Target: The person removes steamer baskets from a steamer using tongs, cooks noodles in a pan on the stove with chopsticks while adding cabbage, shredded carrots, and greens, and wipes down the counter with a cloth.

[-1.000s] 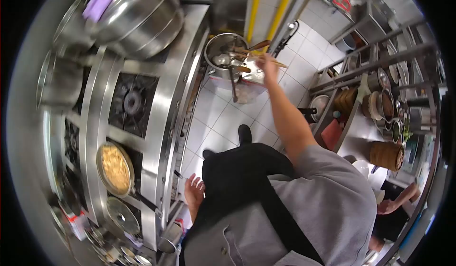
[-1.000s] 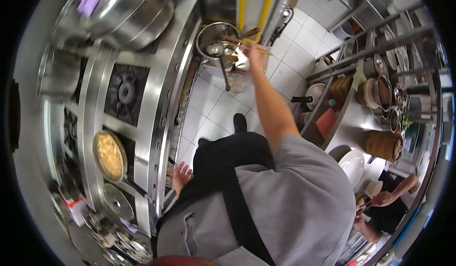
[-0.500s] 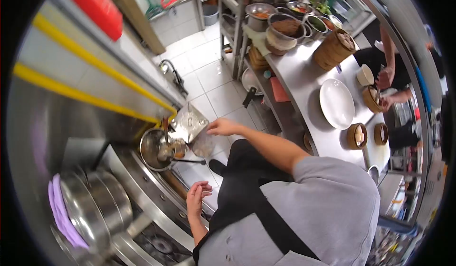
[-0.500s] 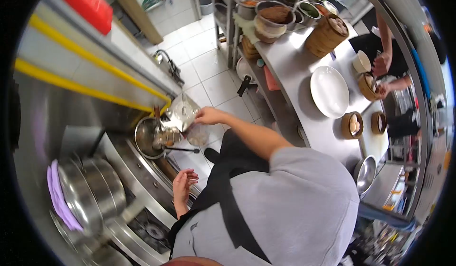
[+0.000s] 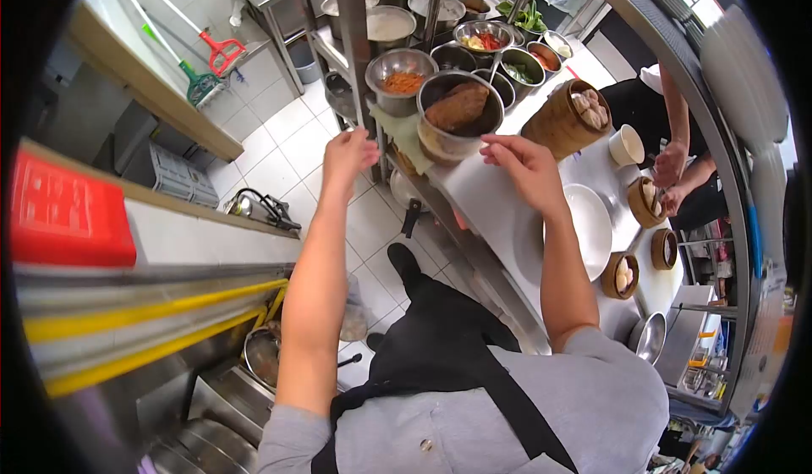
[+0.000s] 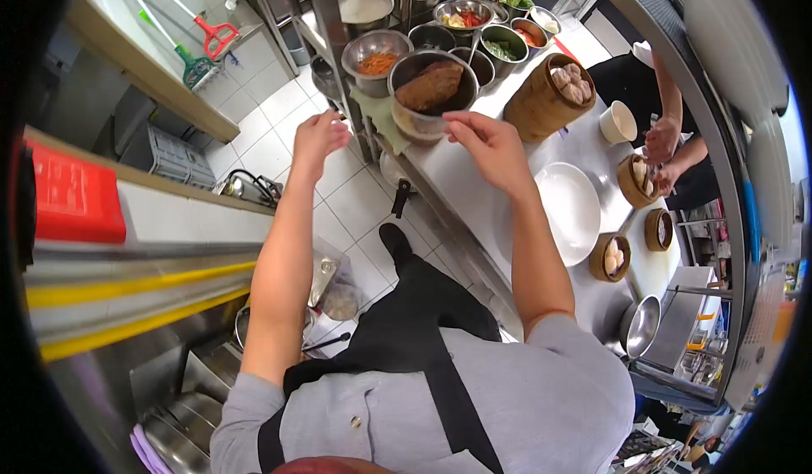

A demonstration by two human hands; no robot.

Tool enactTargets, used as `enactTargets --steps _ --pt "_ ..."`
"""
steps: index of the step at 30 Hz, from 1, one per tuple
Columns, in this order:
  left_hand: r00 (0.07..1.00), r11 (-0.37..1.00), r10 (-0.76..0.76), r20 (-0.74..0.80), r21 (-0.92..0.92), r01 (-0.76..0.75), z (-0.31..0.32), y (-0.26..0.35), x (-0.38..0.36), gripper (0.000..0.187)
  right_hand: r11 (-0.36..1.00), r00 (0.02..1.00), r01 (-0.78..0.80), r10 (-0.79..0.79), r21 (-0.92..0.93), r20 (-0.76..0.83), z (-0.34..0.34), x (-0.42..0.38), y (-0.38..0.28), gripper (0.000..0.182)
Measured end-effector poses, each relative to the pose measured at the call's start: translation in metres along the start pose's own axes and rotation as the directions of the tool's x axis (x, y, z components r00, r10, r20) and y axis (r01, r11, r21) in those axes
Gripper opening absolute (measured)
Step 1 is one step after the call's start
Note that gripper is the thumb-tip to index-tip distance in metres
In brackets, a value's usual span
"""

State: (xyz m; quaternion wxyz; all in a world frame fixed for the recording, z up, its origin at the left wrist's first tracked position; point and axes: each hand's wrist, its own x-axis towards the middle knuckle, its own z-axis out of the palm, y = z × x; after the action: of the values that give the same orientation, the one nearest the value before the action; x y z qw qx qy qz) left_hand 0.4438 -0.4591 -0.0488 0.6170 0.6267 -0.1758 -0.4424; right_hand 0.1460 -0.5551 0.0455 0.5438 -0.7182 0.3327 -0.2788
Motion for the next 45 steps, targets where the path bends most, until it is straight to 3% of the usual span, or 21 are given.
enactTargets --steps 5,7,10,12,17,19,22,24,25,27,28,29,30,31,33,35,37,40,42,44,45 --pt "0.992 0.981 -0.111 -0.052 0.152 0.118 0.058 0.027 0.111 0.044 0.997 0.994 -0.077 0.075 -0.016 -0.077 -0.024 0.02 0.007 0.026" --pt "0.99 0.984 0.005 -0.144 0.178 0.021 0.064 0.026 0.133 0.028 0.989 0.99 -0.112 0.103 -0.098 -0.092 -0.032 0.027 0.008 0.026" --pt "0.988 0.992 0.008 -0.153 0.124 0.011 0.064 0.048 0.128 0.022 0.99 0.992 -0.085 0.073 -0.116 -0.103 -0.038 0.04 0.009 0.025" --pt "0.961 0.895 0.207 -0.182 0.432 -0.111 0.054 0.055 0.113 0.022 0.989 0.994 -0.073 0.061 -0.13 -0.091 -0.035 0.045 0.005 0.025" --pt "0.897 0.886 0.335 -0.287 0.419 -0.197 -0.012 0.042 0.038 0.023 0.991 1.0 -0.01 0.007 -0.131 -0.02 0.008 0.043 0.0 0.026" --pt "0.896 0.904 0.346 -0.28 0.355 -0.238 -0.044 0.028 0.004 0.021 0.975 0.97 -0.187 0.202 -0.116 0.136 0.04 0.04 0.001 0.035" --pt "0.994 0.926 0.098 -0.045 0.371 -0.075 -0.086 0.011 -0.041 0.016 0.896 0.883 -0.444 0.432 0.024 0.185 0.09 0.031 0.017 0.042" --pt "0.985 0.954 -0.038 0.165 0.3 -0.013 -0.089 -0.008 -0.056 0.015 0.71 0.777 -0.627 0.539 0.32 0.326 0.113 0.02 0.032 0.039" --pt "0.951 0.948 -0.072 0.302 0.316 -0.029 -0.087 -0.013 -0.055 0.016 0.705 0.779 -0.625 0.543 0.334 0.312 0.12 0.011 0.043 0.039" --pt "0.904 0.953 -0.089 0.418 0.298 -0.045 -0.073 -0.006 -0.031 0.019 0.885 0.88 -0.436 0.457 0.165 -0.126 0.119 -0.021 0.064 0.03" --pt "0.852 0.961 -0.094 0.515 0.269 -0.057 -0.064 -0.003 -0.01 0.023 0.863 0.837 -0.486 0.505 0.141 -0.208 0.112 -0.033 0.067 0.029" --pt "0.908 0.918 -0.01 0.419 0.363 -0.157 -0.052 0.005 0.023 0.031 0.835 0.784 -0.536 0.547 0.122 -0.293 0.103 -0.049 0.071 0.028" --pt "0.975 0.961 -0.084 0.205 0.277 0.025 -0.042 -0.01 0.07 0.04 0.815 0.736 -0.564 0.569 0.131 -0.367 0.092 -0.074 0.094 0.029" --pt "0.999 0.929 -0.021 0.025 0.37 0.01 -0.02 0.003 0.106 0.048 0.795 0.682 -0.588 0.585 0.146 -0.439 0.089 -0.093 0.112 0.03" --pt "0.969 0.666 0.242 0.055 0.717 -0.207 0.001 -0.01 0.182 0.061 0.837 0.541 -0.505 0.499 0.212 -0.677 0.093 -0.091 0.074 0.031" --pt "0.942 0.524 0.276 0.189 0.792 -0.313 0.012 -0.022 0.226 0.055 0.824 0.479 -0.523 0.495 0.217 -0.725 0.087 -0.116 0.113 0.028" --pt "0.977 0.866 0.107 0.184 0.466 -0.182 0.02 -0.008 0.217 0.034 0.783 0.341 -0.521 0.556 0.34 -0.759 0.084 -0.117 0.152 0.028" --pt "0.977 0.905 0.197 0.084 0.367 -0.214 -0.004 -0.01 0.188 0.023 0.815 0.357 -0.315 0.576 0.486 -0.735 0.081 -0.098 0.172 0.034" --pt "0.975 0.889 0.223 -0.013 0.412 -0.198 -0.036 -0.014 0.15 0.02 0.778 0.357 -0.249 0.628 0.577 -0.692 0.075 -0.088 0.156 0.036" --pt "0.954 0.809 0.298 -0.014 0.534 -0.245 -0.069 -0.018 0.104 0.032 0.598 0.376 0.042 0.733 0.8 -0.567 0.069 -0.086 0.141 0.04" --pt "0.931 0.72 0.35 0.099 0.607 -0.336 -0.099 -0.03 0.094 0.036 0.597 0.378 0.045 0.732 0.801 -0.567 0.064 -0.097 0.141 0.04"
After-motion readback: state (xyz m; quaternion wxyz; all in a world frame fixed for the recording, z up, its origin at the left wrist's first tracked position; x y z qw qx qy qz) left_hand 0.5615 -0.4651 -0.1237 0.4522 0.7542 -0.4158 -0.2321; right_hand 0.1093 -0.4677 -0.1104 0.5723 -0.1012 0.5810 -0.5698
